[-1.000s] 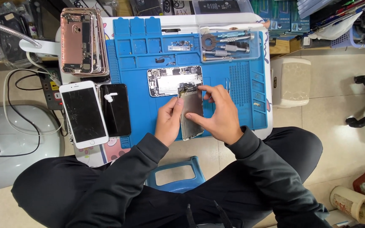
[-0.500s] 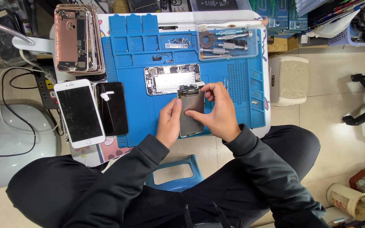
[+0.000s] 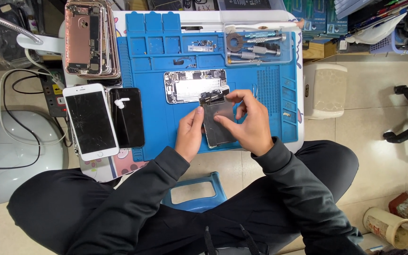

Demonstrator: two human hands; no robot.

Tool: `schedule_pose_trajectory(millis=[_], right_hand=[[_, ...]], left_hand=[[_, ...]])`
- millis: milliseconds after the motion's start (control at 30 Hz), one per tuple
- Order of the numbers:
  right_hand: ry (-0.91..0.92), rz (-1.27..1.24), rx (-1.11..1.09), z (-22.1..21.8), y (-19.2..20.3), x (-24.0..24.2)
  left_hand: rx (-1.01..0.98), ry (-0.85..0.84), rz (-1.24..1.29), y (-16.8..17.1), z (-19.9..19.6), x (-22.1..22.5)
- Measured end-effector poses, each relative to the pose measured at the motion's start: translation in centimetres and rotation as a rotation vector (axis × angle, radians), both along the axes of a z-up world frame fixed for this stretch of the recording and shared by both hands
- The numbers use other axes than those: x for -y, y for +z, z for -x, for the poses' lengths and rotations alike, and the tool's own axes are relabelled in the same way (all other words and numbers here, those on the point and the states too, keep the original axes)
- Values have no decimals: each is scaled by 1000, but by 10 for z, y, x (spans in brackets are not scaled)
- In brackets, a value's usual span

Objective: The person is repairing a smartphone on a blue work mat. They use a screwdriver to remove screws from a small metal bracket and then use tweezers to carefully lift and remove the bracket from the phone's internal assembly. The person handles the phone casing and internal components throughout the process.

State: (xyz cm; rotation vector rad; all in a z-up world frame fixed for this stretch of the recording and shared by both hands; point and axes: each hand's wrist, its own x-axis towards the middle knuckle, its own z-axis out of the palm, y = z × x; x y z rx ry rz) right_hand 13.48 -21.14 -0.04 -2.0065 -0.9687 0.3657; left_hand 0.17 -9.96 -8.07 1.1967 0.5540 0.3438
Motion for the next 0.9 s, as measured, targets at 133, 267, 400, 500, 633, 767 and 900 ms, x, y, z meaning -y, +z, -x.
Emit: schedule_pose_trajectory(millis=[133,267,400,500,633,767,900], right_hand=[[-6,-29,-33,-3,1,2],[-44,-70,-189,-5,5,0],[-76,-100,-299,-7,2,0],[-73,-101,-349,-8,-1,1],[-70,-122,-388,-12,-8,2],[-52,-139,-401,-15,-11,4],[-36,-156,-416,-16,-12,6]], left_hand=[[-35,18,23,-10,-1,2],[-22,26,23,13,-1,-1],[7,43,2,11,0,0],[39,40,10,34,1,-1],[46,40,8,-33,0,8],[91,18,29,-29,0,4],[110,13,31,-21,0,3]])
